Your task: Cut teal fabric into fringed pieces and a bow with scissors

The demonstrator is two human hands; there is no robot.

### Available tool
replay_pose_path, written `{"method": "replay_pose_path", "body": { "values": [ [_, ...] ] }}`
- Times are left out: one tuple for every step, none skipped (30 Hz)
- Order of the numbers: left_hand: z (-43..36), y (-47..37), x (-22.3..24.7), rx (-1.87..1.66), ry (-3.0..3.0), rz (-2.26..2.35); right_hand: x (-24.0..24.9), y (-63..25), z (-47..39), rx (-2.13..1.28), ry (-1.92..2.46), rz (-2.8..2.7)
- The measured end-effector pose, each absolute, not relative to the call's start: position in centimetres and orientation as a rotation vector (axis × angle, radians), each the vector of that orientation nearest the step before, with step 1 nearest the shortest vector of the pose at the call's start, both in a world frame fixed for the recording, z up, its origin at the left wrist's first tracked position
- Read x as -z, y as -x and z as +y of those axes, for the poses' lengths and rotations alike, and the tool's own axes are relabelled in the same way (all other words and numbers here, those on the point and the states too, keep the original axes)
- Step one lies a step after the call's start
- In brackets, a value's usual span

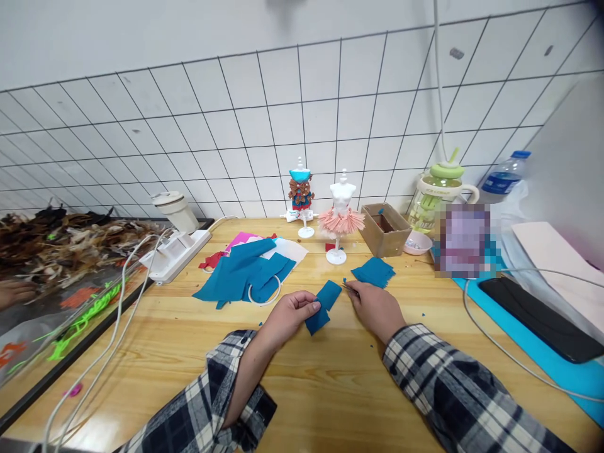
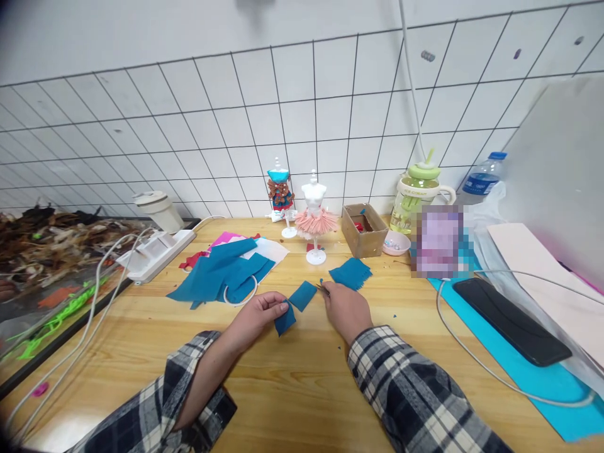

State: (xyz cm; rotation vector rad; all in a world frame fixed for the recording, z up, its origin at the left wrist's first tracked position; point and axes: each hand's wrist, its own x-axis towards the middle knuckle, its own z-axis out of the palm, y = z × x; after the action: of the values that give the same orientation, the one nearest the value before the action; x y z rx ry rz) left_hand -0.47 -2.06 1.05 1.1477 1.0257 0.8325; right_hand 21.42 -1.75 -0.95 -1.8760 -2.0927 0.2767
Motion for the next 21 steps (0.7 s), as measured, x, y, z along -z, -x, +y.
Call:
{"method": "replay_pose_path", "body": {
  "values": [
    [-2.0,0.5,-1.0,-0.829,-1.155,1.026,0.9,-21.3,-1.8,-0.261,1.889,-2.104],
    [-2.0,0.5,-0.9,-0.827,-1.162,1.025,0.9,-21.2,-1.8,-0.242,1.901,-2.118],
    [-2.0,0.6,-0.9,-0.828,-1.167,1.025,0.9,-21.1,-1.9,-0.220,1.915,-2.131],
    [-2.0,0.6,-0.8,-0.833,-1.171,1.025,0.8,-21.1,-2.0,-0.199,1.928,-2.144],
    [-1.9,0.6,-0.8,-0.839,-1.172,1.026,0.5,-21.1,-2.0,-0.182,1.940,-2.154],
    [-1.9,0.6,-0.8,-0.844,-1.170,1.027,0.2,-21.2,-1.9,-0.172,1.948,-2.156],
    [-1.9,0.7,-0.8,-0.847,-1.165,1.028,-0.4,-21.4,-1.7,-0.171,1.954,-2.145],
    [-1.9,0.7,-0.8,-0.844,-1.160,1.026,-1.3,-21.7,-1.3,-0.172,1.957,-2.122],
    [-1.9,0.7,-0.8,-0.839,-1.159,1.023,-2.4,-22.2,-0.8,-0.174,1.961,-2.081],
    [-1.9,0.8,-0.7,-0.833,-1.160,1.018,-3.6,-22.8,-0.1,-0.157,1.968,-2.029],
    [-1.9,0.8,-0.6,-0.829,-1.165,1.013,-5.0,-23.5,0.8,-0.104,1.976,-1.970],
    [-1.9,0.8,-0.5,-0.829,-1.171,1.006,-6.4,-24.3,1.7,-0.025,2.001,-1.894],
    [-1.9,0.9,-0.4,-0.830,-1.177,0.999,-7.7,-25.1,2.8,0.059,2.028,-1.821],
    [-1.8,0.9,-0.3,-0.829,-1.181,0.994,-8.7,-25.9,3.9,0.125,2.054,-1.770],
    [-1.8,0.9,-0.3,-0.829,-1.181,0.990,-9.5,-26.7,5.0,0.175,2.075,-1.740],
    [-1.8,0.9,-0.2,-0.825,-1.181,0.988,-10.0,-27.5,5.9,0.197,2.104,-1.716],
    [-1.8,1.0,-0.2,-0.824,-1.179,0.989,-10.3,-28.2,6.8,0.197,2.124,-1.712],
    [-1.8,1.0,-0.1,-0.824,-1.176,0.991,-10.2,-28.8,7.4,0.191,2.139,-1.711],
    [-1.8,1.0,-0.1,-0.826,-1.173,0.994,-10.0,-29.3,7.9,0.174,2.133,-1.720],
    [-1.7,1.0,-0.1,-0.828,-1.170,0.996,-9.6,-29.7,8.1,0.165,2.104,-1.722],
    [-1.7,1.0,-0.1,-0.827,-1.170,0.997,-9.2,-29.9,8.1,0.171,2.059,-1.704]
  ]
}}
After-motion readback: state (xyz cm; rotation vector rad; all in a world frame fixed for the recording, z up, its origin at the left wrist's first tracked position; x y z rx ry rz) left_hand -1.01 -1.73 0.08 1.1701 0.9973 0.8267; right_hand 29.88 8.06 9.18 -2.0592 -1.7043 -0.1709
